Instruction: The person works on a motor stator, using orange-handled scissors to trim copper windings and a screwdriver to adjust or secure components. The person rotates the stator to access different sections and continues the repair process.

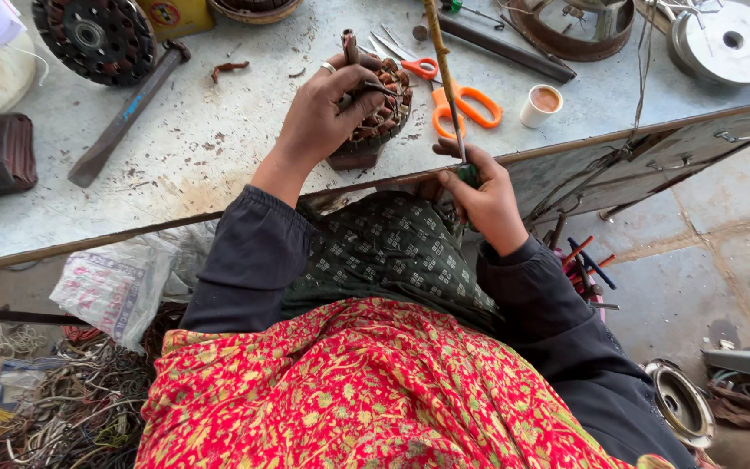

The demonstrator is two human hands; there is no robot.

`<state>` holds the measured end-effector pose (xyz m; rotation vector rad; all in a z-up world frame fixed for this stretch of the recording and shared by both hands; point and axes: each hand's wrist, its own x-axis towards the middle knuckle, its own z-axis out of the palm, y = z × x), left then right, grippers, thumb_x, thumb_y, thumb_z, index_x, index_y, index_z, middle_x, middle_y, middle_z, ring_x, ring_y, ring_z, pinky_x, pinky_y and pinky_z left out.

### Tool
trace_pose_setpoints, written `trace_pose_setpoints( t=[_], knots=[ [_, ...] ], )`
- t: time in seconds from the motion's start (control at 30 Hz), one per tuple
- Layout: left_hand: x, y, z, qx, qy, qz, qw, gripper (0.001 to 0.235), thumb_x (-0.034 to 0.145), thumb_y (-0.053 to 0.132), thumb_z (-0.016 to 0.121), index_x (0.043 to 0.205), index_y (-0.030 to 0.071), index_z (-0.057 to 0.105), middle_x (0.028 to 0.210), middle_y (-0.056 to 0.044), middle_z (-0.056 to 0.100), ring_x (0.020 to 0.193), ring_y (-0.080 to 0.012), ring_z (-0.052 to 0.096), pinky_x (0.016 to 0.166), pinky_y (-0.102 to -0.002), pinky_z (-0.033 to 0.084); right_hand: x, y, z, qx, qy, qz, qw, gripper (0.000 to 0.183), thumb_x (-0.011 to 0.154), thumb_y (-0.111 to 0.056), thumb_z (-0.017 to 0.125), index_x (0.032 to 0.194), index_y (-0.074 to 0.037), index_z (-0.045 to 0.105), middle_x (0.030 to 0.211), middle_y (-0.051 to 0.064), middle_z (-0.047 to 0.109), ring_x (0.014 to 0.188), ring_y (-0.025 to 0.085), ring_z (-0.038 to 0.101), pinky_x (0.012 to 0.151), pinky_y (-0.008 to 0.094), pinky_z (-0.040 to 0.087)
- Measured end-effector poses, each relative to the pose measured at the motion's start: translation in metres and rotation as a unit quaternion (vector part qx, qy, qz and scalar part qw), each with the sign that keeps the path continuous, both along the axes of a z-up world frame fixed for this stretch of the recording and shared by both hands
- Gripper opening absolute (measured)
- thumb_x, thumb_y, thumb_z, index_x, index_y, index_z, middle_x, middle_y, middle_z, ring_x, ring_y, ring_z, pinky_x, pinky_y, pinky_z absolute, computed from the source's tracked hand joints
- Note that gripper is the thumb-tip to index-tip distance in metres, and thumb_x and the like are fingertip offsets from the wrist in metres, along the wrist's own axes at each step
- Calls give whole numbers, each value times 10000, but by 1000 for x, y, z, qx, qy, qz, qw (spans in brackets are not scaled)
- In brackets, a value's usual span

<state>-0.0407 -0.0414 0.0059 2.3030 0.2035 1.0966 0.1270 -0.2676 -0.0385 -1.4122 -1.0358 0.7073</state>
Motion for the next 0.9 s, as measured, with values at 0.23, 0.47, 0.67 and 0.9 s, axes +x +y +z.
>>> trace_pose_setpoints(
  t=[0.23,0.47,0.67,0.9],
  knots=[
    [5,5,-6,-4,-18,11,1000,187,989,194,786,1087,46,728,1186,-68,729,1003,-212,773,865,-329,641,-10,30,-3,57,74,6,996,600,1010,-85,665,1567,-111,443,608,-95,466,459,23,451,427,215,349],
    [8,7,-11,-1,-14,40,999,236,964,259,797,1097,71,747,1179,-53,730,1013,-222,766,866,-350,632,-28,54,-14,73,42,3,996,620,985,-91,699,1551,-103,444,625,-93,432,456,34,437,409,221,337],
    [6,13,-23,32,18,62,997,267,997,314,783,1204,164,705,1285,-46,688,1097,-241,736,922,-376,621,-3,-24,1,-4,-177,-5,984,476,1009,-123,763,1445,-69,580,896,-39,523,693,23,450,561,220,394],
    [11,24,-37,-33,-105,-52,993,804,1071,564,784,1540,228,225,1615,-216,358,1459,-353,517,1132,-467,529,8,-121,39,-202,-54,-18,978,508,904,-152,701,1392,-147,561,792,-19,546,564,40,490,465,238,404]
  ],
)
